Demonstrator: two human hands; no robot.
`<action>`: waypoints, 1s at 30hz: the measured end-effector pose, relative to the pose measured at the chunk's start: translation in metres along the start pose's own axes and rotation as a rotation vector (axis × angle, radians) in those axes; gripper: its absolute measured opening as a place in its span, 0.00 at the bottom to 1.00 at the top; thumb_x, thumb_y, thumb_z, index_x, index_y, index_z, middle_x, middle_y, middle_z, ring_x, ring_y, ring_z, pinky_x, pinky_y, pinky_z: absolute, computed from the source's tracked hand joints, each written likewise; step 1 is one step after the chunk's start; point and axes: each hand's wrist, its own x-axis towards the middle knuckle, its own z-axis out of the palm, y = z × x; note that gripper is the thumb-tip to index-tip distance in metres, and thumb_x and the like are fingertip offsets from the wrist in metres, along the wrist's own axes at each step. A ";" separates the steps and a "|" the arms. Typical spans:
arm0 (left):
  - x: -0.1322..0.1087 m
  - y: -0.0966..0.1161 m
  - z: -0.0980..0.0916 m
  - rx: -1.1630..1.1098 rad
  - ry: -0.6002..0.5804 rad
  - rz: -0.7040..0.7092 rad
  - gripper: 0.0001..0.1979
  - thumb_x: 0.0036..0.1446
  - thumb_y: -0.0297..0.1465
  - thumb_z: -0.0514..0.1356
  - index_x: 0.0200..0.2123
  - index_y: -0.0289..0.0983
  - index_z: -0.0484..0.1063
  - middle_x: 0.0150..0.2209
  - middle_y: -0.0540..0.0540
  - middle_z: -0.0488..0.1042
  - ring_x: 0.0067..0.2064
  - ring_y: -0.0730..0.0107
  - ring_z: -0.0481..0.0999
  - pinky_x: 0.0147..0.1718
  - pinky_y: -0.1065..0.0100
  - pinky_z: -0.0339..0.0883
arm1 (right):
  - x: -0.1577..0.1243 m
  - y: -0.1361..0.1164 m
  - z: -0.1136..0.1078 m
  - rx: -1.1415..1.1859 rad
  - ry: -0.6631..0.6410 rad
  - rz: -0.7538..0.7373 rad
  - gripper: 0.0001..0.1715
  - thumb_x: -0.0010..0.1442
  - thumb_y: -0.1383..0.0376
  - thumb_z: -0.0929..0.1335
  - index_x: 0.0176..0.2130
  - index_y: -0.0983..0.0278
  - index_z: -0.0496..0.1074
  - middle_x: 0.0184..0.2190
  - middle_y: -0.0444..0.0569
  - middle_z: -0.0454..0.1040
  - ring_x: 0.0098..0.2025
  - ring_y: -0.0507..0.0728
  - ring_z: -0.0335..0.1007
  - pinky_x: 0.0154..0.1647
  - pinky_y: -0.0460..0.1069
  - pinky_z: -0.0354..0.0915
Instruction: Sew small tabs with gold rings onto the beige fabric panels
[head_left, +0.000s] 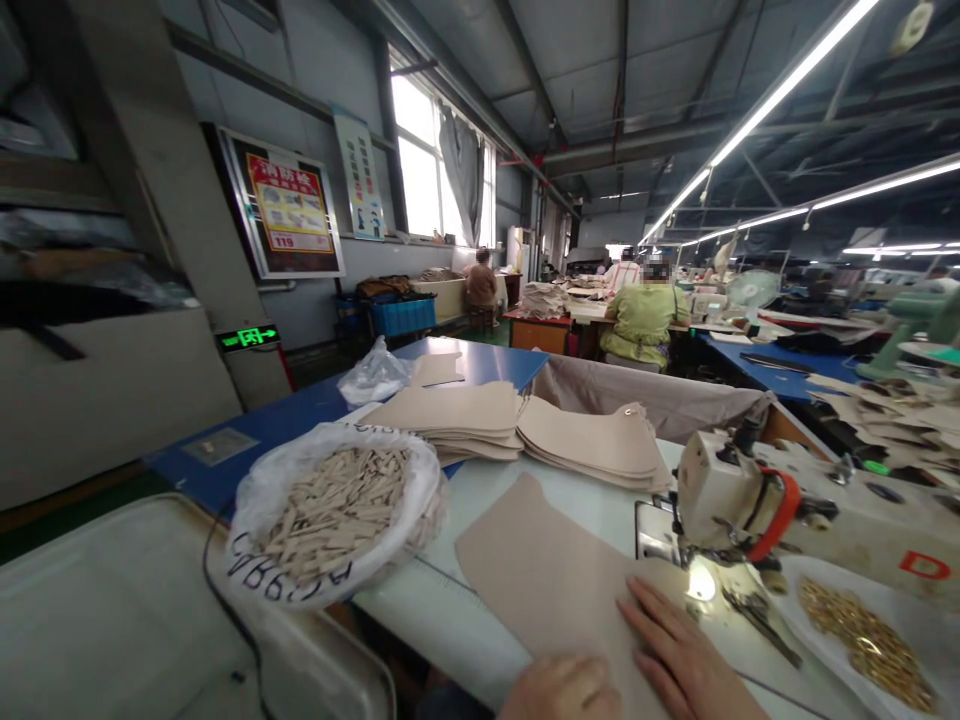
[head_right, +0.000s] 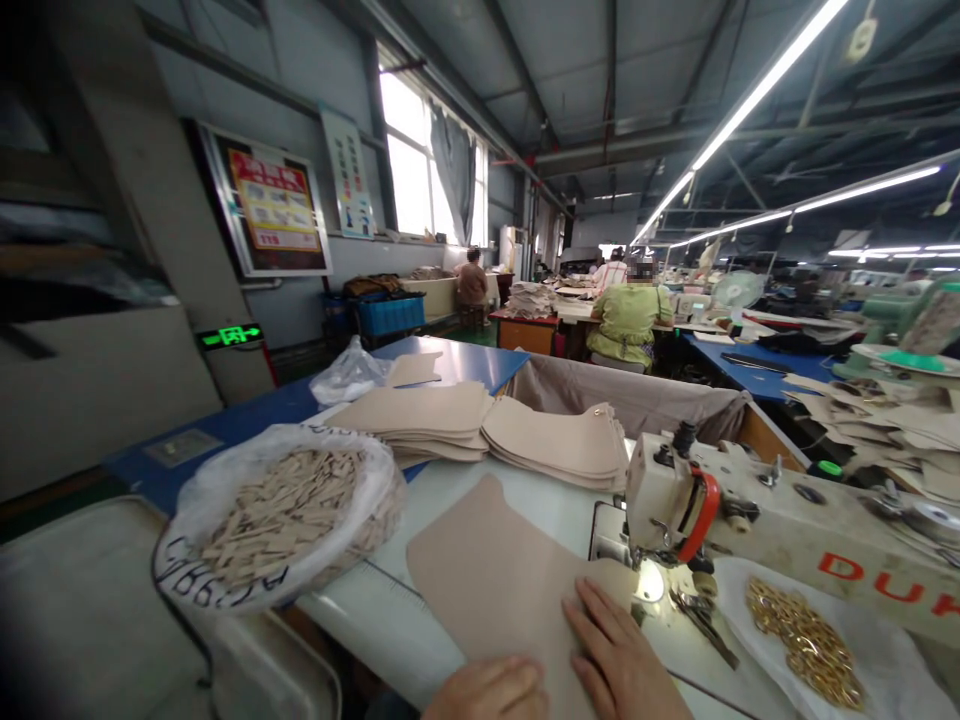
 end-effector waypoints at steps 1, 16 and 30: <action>-0.001 -0.013 -0.018 -0.022 -0.005 -0.046 0.12 0.62 0.34 0.49 0.33 0.40 0.72 0.33 0.49 0.78 0.34 0.72 0.76 0.32 0.73 0.71 | 0.002 -0.001 -0.003 -0.004 -0.013 -0.015 0.26 0.62 0.62 0.64 0.58 0.58 0.62 0.58 0.52 0.62 0.58 0.60 0.60 0.55 0.55 0.64; -0.017 -0.202 -0.161 0.260 -0.353 -1.050 0.12 0.54 0.29 0.50 0.36 0.36 0.74 0.40 0.43 0.78 0.41 0.62 0.76 0.41 0.67 0.66 | 0.027 -0.002 -0.018 0.109 -0.194 0.000 0.24 0.65 0.60 0.59 0.60 0.54 0.58 0.61 0.47 0.57 0.61 0.59 0.55 0.59 0.56 0.57; 0.006 -0.146 -0.128 0.170 -0.001 -0.638 0.16 0.59 0.36 0.47 0.37 0.38 0.74 0.36 0.46 0.79 0.37 0.64 0.78 0.39 0.68 0.70 | 0.032 -0.008 -0.029 0.261 -0.315 0.120 0.25 0.66 0.60 0.56 0.61 0.55 0.56 0.63 0.48 0.53 0.64 0.59 0.48 0.64 0.58 0.47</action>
